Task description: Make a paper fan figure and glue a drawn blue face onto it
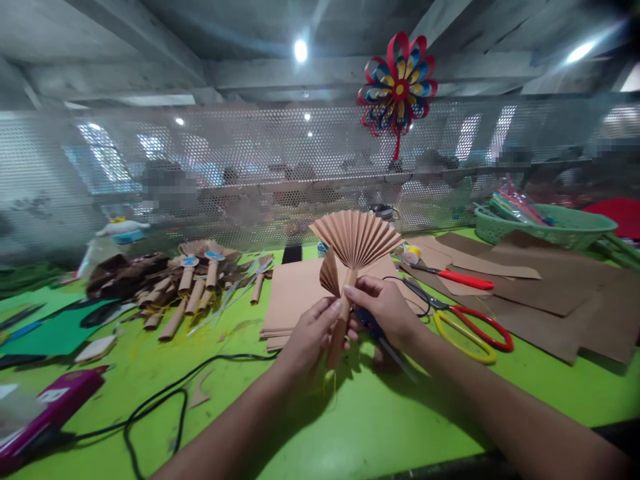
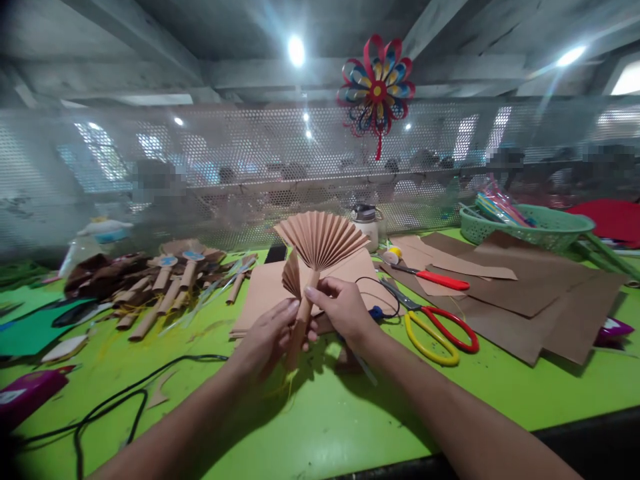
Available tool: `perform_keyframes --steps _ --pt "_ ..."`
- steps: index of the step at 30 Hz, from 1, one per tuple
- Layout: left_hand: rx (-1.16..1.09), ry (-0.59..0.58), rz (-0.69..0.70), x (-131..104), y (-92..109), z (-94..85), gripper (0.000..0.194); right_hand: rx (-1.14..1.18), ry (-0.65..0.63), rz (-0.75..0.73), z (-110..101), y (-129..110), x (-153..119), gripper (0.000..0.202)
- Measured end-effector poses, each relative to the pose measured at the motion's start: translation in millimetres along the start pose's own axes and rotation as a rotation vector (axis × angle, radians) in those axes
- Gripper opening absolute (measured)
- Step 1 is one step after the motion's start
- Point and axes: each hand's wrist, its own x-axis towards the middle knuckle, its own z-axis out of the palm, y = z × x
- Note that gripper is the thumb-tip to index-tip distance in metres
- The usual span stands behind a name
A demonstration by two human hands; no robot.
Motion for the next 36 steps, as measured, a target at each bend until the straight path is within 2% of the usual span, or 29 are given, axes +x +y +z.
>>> perform_keyframes --steps 6,9,14,17,21,26,29,34,36 --pt "0.148 0.030 0.034 3 -4 1.5 0.028 -0.186 0.013 -0.072 2 -2 0 0.029" --pt "0.170 0.067 0.047 3 -1 -0.6 0.029 -0.322 0.065 -0.155 0 -3 1 0.029" --pt "0.167 0.219 0.121 8 5 -10.3 0.032 -0.553 0.147 -0.274 -11 2 9 0.026" --pt "0.122 0.319 0.182 11 9 -16.8 0.034 -0.690 0.152 -0.304 -19 9 14 0.020" --pt "0.091 0.384 0.233 15 14 -24.4 0.035 -0.863 0.120 -0.331 -23 19 16 0.014" --pt "0.052 0.416 0.285 18 21 -31.8 0.034 -1.082 -0.067 -0.363 -14 33 17 0.014" --pt "0.035 0.428 0.306 20 22 -34.5 0.035 -1.207 -0.239 -0.401 -4 34 19 0.014" --pt "0.008 0.433 0.318 20 26 -34.9 0.033 -1.357 -0.572 -0.501 13 33 33 0.032" --pt "-0.002 0.435 0.313 20 28 -34.2 0.030 -1.402 -0.645 -0.526 17 36 40 0.030"
